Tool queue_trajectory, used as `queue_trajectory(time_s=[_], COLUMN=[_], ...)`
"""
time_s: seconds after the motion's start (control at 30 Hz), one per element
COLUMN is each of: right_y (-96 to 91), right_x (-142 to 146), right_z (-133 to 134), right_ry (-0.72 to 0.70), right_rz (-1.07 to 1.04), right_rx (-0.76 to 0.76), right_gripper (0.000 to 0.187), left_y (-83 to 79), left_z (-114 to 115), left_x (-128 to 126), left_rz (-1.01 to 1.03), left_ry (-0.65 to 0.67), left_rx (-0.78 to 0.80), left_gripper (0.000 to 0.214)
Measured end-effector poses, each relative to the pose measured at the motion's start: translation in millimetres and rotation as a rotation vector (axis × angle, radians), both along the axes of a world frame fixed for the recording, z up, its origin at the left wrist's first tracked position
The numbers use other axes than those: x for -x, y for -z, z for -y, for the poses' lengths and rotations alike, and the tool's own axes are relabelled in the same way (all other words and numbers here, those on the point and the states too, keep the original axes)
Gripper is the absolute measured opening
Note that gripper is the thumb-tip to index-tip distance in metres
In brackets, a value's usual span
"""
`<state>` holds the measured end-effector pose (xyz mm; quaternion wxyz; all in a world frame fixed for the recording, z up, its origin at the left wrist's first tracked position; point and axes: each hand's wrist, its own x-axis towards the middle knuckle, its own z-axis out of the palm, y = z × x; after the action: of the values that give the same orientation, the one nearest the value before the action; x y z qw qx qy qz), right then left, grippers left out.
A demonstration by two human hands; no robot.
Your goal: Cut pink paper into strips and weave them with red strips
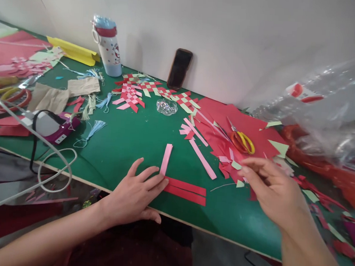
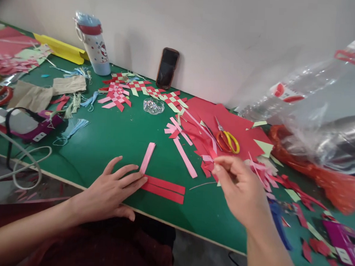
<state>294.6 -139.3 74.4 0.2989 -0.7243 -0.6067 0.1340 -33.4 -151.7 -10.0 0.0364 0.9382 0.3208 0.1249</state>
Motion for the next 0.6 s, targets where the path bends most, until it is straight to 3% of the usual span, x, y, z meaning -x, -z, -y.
queue_trajectory(time_s=[0.17,0.27,0.47,0.6], right_y=[24.2,29.5,27.4,36.8], right_x=[-3.8,2.1,26.3,37.8], right_z=[24.4,32.2,30.9,22.0], right_ry=[-0.132,-0.196,-0.236,-0.38], right_rz=[-0.327,-0.414,-0.27,-0.144], right_rx=[0.128,0.16,0.127,-0.019], right_gripper=[0.043,0.046,0.034,0.025], left_y=[2.0,-1.6,-10.6,-8.4], left_z=[1.7,-0.9,-8.7,-13.1], left_x=[0.2,3.4,6.4,0.1], left_rz=[0.015,0.02,0.007,0.093], left_ry=[-0.014,0.006,0.038,-0.021], left_rx=[0.015,0.048,0.127,0.165], left_gripper=[0.079,0.077,0.072,0.047])
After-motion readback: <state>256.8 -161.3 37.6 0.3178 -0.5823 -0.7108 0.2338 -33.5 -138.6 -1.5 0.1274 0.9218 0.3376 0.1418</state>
